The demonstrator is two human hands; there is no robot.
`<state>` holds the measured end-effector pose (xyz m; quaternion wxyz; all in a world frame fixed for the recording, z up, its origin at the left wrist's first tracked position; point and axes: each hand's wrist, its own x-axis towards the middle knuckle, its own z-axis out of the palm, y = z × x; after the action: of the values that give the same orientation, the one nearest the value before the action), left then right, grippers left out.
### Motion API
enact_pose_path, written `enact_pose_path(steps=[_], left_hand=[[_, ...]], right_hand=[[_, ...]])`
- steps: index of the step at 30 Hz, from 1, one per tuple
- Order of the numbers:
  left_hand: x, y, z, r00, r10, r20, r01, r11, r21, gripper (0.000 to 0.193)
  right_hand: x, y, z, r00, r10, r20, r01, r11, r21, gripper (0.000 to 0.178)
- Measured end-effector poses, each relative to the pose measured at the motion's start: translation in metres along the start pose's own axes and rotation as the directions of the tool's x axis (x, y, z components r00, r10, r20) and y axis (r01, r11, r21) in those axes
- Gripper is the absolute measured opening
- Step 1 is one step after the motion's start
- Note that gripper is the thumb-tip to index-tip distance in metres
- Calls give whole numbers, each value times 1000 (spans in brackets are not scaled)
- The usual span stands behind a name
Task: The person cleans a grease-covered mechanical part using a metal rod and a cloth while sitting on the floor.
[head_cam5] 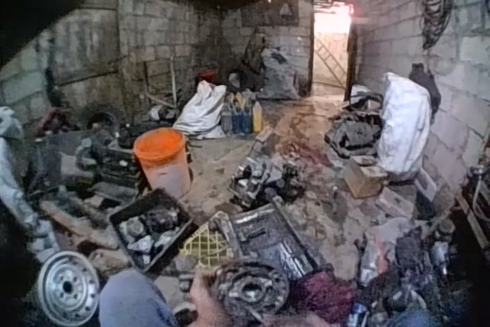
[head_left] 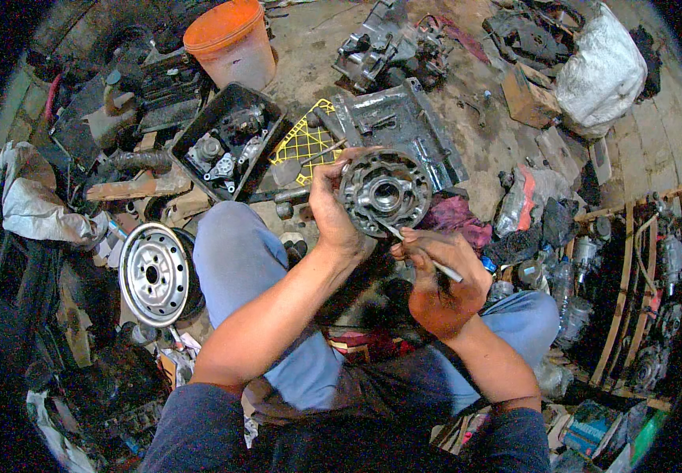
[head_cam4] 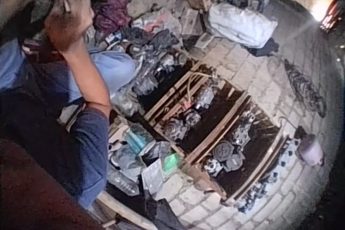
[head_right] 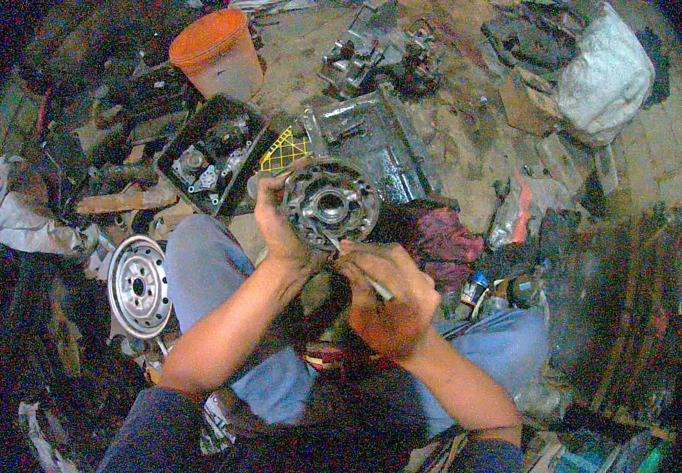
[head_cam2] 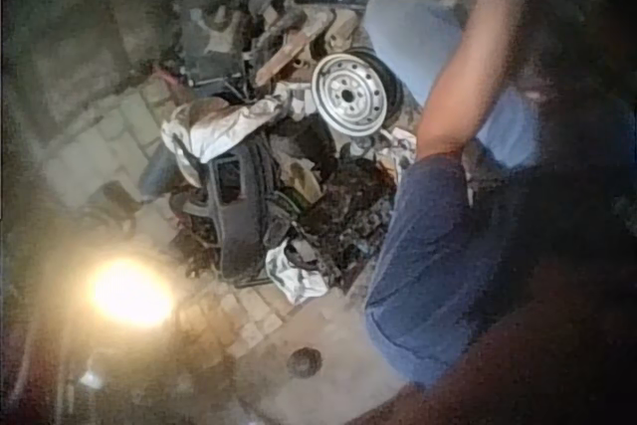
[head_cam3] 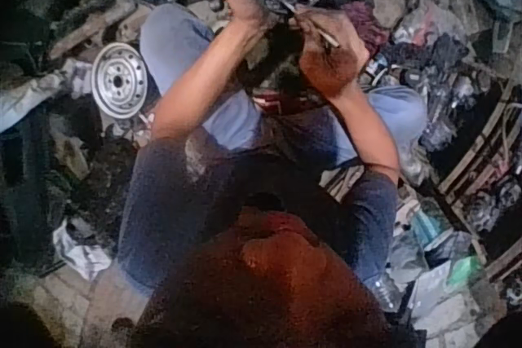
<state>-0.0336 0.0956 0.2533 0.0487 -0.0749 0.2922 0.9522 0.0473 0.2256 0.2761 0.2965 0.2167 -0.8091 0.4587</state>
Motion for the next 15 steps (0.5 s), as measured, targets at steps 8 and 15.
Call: enact_pose_path(steps=[8,15], left_hand=[[4,-3,-13,998,-18,65,25,995,-99,42],[1,-2,-11,992,-118,-34,114,988,-108,43]], right_hand=[[1,-1,3,999,-46,-23,46,999,-3,6],[-3,2,-8,984,-12,-178,38,989,146,5]])
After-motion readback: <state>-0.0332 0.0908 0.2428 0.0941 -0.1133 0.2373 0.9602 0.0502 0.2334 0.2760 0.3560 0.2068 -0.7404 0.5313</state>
